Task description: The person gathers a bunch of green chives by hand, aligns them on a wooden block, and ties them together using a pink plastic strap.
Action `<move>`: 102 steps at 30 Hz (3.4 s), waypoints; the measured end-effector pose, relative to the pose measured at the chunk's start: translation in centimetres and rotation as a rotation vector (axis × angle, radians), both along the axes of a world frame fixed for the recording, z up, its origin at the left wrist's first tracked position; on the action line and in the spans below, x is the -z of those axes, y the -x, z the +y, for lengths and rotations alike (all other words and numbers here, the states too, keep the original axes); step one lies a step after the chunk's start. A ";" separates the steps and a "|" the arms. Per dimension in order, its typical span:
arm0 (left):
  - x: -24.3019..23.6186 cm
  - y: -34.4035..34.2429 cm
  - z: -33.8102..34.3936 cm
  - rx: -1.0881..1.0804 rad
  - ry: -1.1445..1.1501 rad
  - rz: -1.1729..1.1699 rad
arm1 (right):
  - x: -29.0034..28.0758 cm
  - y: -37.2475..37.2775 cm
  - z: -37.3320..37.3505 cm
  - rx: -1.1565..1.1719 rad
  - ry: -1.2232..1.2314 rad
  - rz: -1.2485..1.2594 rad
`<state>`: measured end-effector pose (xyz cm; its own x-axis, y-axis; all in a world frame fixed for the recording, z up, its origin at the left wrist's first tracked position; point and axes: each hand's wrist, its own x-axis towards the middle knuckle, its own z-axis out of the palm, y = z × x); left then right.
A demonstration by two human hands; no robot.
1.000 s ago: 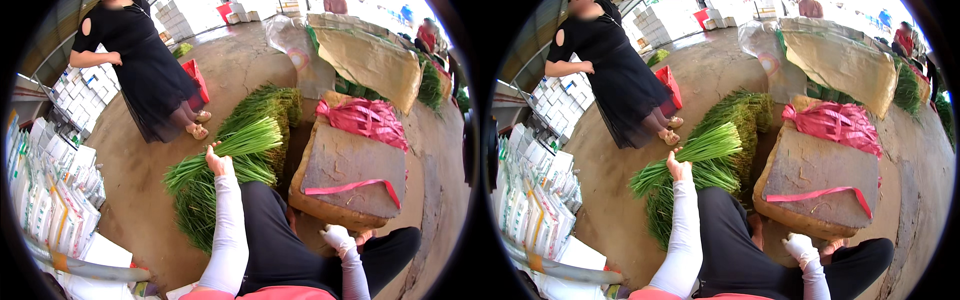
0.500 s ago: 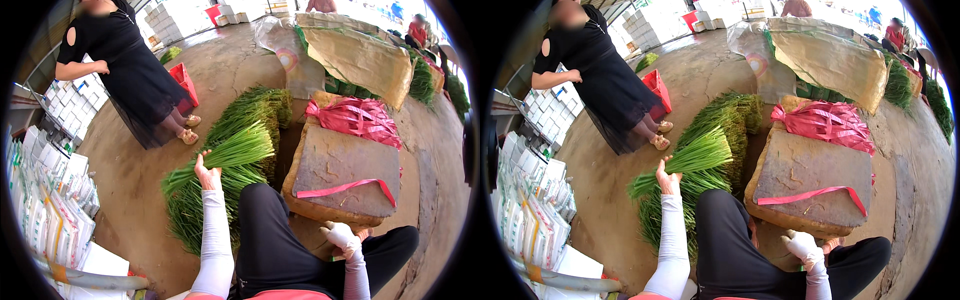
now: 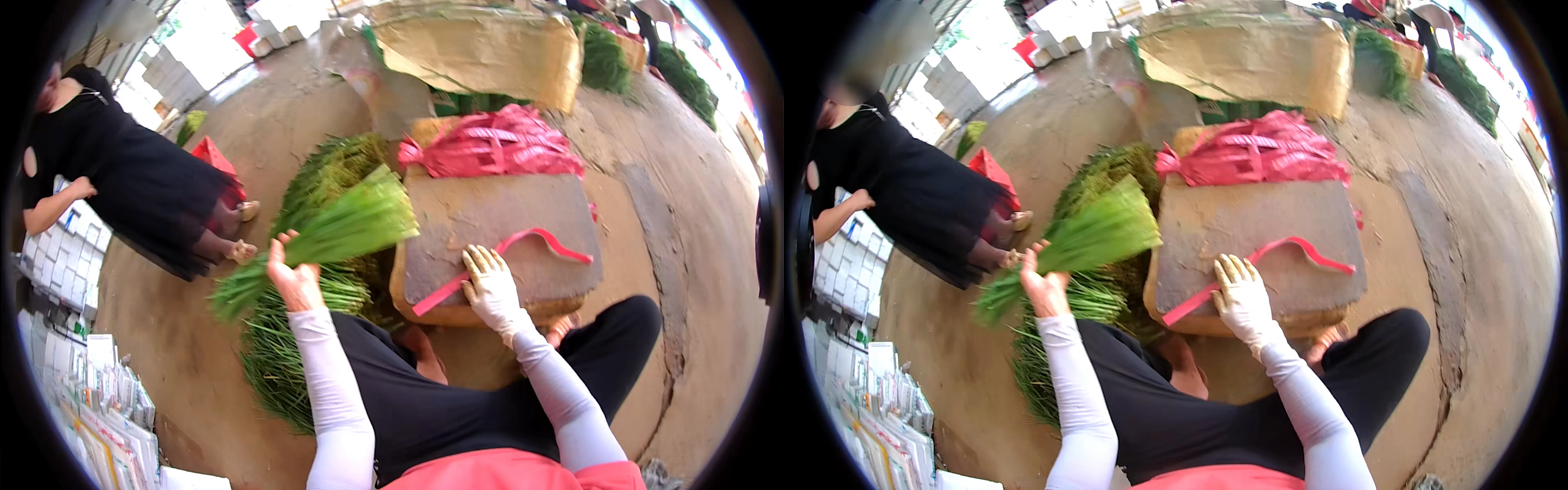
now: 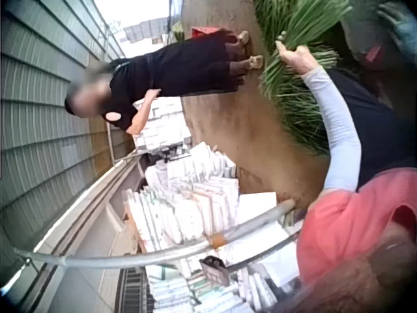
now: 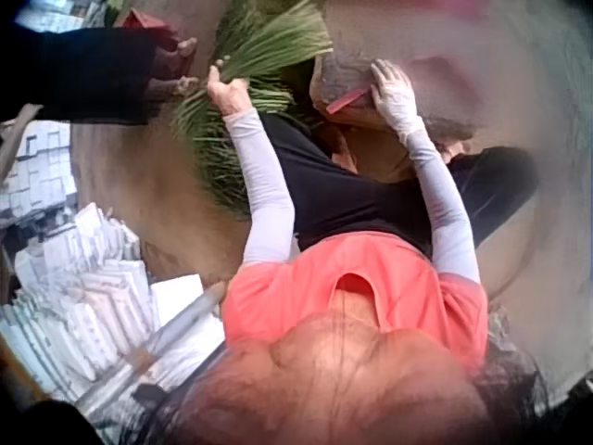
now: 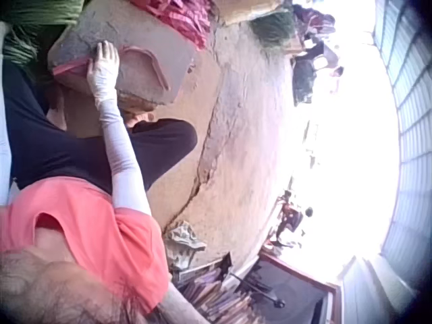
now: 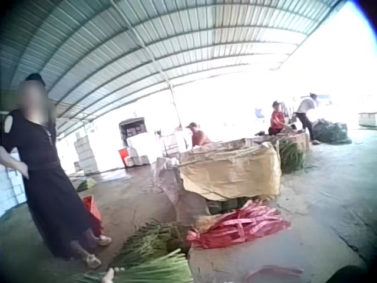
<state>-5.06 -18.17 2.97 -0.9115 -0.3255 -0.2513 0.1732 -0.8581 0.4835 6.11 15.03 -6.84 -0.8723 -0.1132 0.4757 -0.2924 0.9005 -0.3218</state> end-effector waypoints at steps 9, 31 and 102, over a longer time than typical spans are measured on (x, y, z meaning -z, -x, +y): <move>-0.9 -0.4 -0.3 -0.138 -0.095 -0.009 | 1.2 6.2 -0.3 0.172 0.210 0.131; -2.1 -1.2 0.1 0.034 -0.078 0.234 | -4.1 10.3 -1.0 0.019 0.293 0.087; 1.3 -12.7 24.7 1.375 0.779 0.465 | -6.1 -3.4 6.4 -0.178 2.063 0.082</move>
